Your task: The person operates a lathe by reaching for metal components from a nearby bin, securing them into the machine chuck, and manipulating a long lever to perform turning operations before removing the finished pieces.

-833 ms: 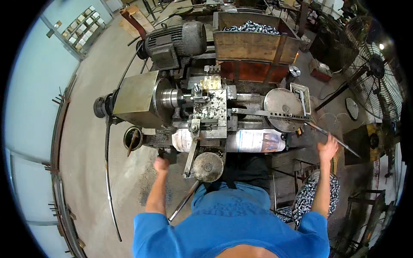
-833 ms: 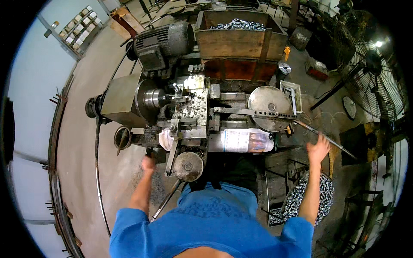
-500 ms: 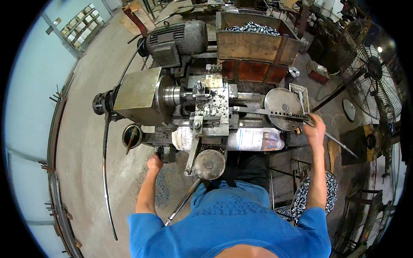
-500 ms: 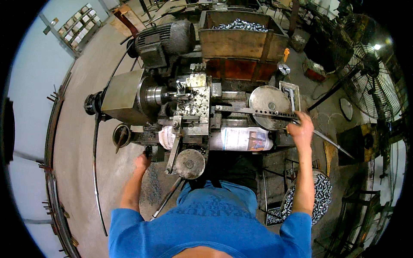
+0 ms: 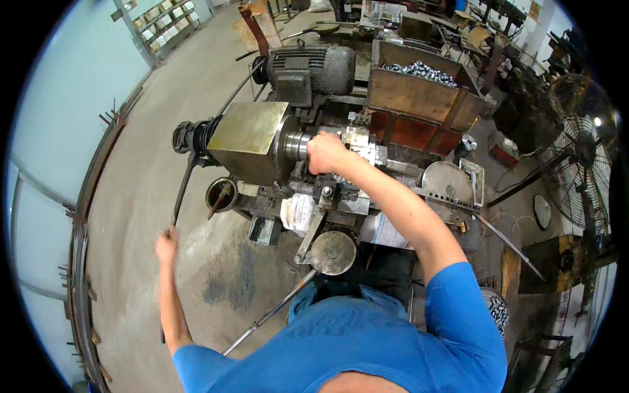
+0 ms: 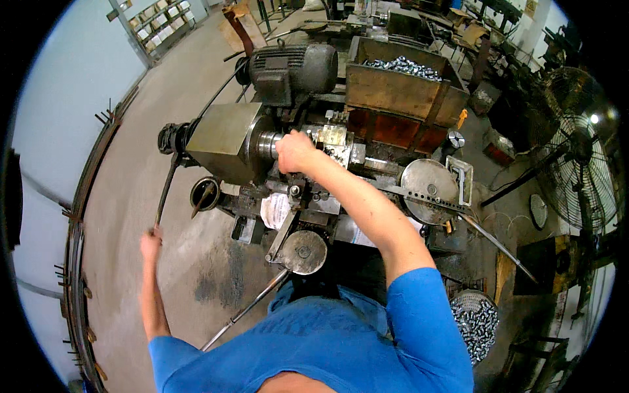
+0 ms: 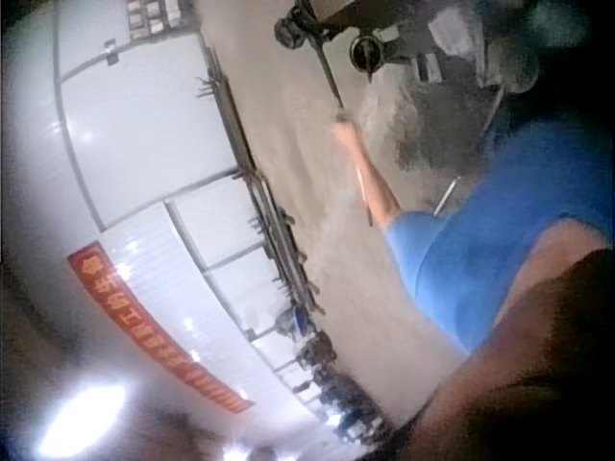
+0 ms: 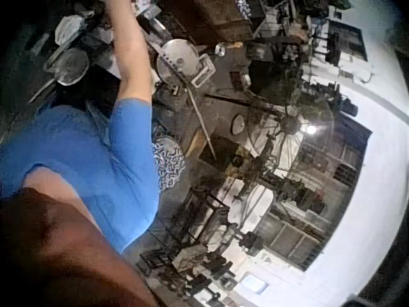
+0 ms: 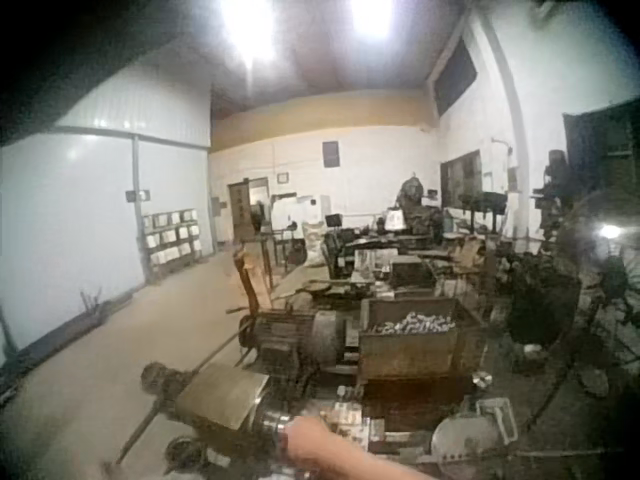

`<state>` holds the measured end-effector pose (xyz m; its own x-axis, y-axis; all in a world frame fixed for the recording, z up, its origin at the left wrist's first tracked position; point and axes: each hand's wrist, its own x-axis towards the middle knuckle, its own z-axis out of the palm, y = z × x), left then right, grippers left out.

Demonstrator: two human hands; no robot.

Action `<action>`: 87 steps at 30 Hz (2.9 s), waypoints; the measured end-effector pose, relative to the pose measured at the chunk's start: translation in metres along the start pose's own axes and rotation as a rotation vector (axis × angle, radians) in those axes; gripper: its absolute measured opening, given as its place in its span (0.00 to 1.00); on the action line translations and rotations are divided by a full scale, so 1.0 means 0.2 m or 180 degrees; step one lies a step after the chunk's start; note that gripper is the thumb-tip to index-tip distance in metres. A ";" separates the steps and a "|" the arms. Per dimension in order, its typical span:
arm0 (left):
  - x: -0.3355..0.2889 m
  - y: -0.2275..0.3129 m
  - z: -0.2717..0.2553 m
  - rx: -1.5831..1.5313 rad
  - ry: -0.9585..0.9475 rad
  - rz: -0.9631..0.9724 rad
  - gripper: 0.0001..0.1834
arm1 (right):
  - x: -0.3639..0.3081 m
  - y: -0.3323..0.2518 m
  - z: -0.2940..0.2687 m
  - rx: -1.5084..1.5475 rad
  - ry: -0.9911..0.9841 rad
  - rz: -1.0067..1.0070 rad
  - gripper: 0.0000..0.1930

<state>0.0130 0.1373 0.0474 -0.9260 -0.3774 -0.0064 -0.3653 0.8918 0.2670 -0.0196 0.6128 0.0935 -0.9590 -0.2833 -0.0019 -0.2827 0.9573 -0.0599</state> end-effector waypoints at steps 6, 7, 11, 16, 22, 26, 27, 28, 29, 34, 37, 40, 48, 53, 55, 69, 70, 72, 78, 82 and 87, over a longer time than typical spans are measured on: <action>-0.31 0.05 0.23 -0.0106 0.0808 0.0975 0.21 | 0.02 -0.01 0.04 -0.0309 0.0124 -0.0118 0.10; -0.28 0.05 0.20 -0.0405 0.0529 0.0660 0.19 | 0.01 -0.01 0.02 -0.0473 0.0114 -0.0120 0.09; -0.16 0.01 0.07 -0.0741 -0.0908 0.0679 0.14 | -0.16 0.11 -0.18 -0.0652 0.1011 -0.0311 0.10; -0.04 0.08 0.17 -0.2265 -0.1632 0.0452 0.11 | -0.38 0.52 -0.55 -0.0388 0.1873 0.0740 0.16; 0.01 -0.05 0.30 -0.2730 -0.1271 0.0749 0.14 | -0.88 0.52 -0.38 0.0247 0.2458 0.0488 0.25; 0.15 -0.18 0.39 -0.2538 -0.1256 0.0758 0.19 | -1.58 0.70 0.01 0.0726 0.2314 0.1710 0.22; 0.21 -0.20 0.42 -0.2398 -0.1320 0.0801 0.16 | -1.82 0.75 0.12 0.0589 0.2358 0.2073 0.22; 0.25 -0.22 0.46 -0.2163 -0.1194 0.1048 0.15 | -2.07 0.77 0.23 0.0707 0.2058 0.2987 0.21; 0.29 -0.24 0.50 -0.2368 -0.1285 0.1304 0.14 | -2.32 0.77 0.33 0.0722 0.1919 0.3548 0.20; 0.43 -0.33 0.60 -0.2956 -0.1695 -0.0073 0.14 | -3.11 0.43 0.93 0.0351 0.0115 0.5659 0.11; 0.54 -0.40 0.62 -0.2425 -0.1676 0.0831 0.15 | -3.24 0.33 1.19 0.0505 0.0472 0.5699 0.15; 0.68 -0.50 0.64 -0.1722 -0.1712 0.0546 0.16 | -3.27 0.45 1.32 0.1004 0.0828 0.5442 0.12; 0.58 -0.48 0.63 -0.2415 -0.1719 0.0959 0.17 | -3.05 0.65 1.14 0.1258 -0.1310 0.5391 0.22; 0.28 -0.25 0.44 -0.2739 -0.1787 0.0151 0.16 | -3.08 0.67 1.13 0.1329 -0.1009 0.6120 0.26; 0.23 -0.18 0.39 -0.2762 -0.1862 0.0219 0.14 | -3.17 0.71 1.23 0.1278 -0.0700 0.6280 0.27; -0.83 1.27 0.10 -0.2854 -0.1923 0.2283 0.15 | -1.78 0.24 0.32 0.3656 0.2050 0.1192 0.22; -0.93 1.35 0.14 -0.3226 -0.2656 0.2583 0.15 | -1.61 0.17 0.25 0.3559 0.1845 0.0691 0.24; -1.08 1.48 0.21 -0.3459 -0.3900 0.2610 0.20 | -1.36 0.02 0.14 0.3412 0.1844 -0.0025 0.24; -1.15 1.42 0.22 -0.4747 -0.4833 0.1303 0.18 | -1.12 -0.16 -0.02 0.2736 0.1892 -0.0477 0.22; -1.04 1.36 0.19 -0.3508 -0.3363 0.2504 0.15 | -1.06 -0.22 -0.05 0.2012 0.1486 -0.0680 0.20; -0.92 1.34 0.11 -0.2987 -0.3155 0.2471 0.13 | -0.90 -0.23 -0.10 0.1631 0.1128 -0.0943 0.19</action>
<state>0.0834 0.4504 0.0997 -0.6814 0.7260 -0.0934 0.0496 0.1730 0.9837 0.1665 0.6212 0.1172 -0.8157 -0.4096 0.4085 -0.5729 0.6700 -0.4721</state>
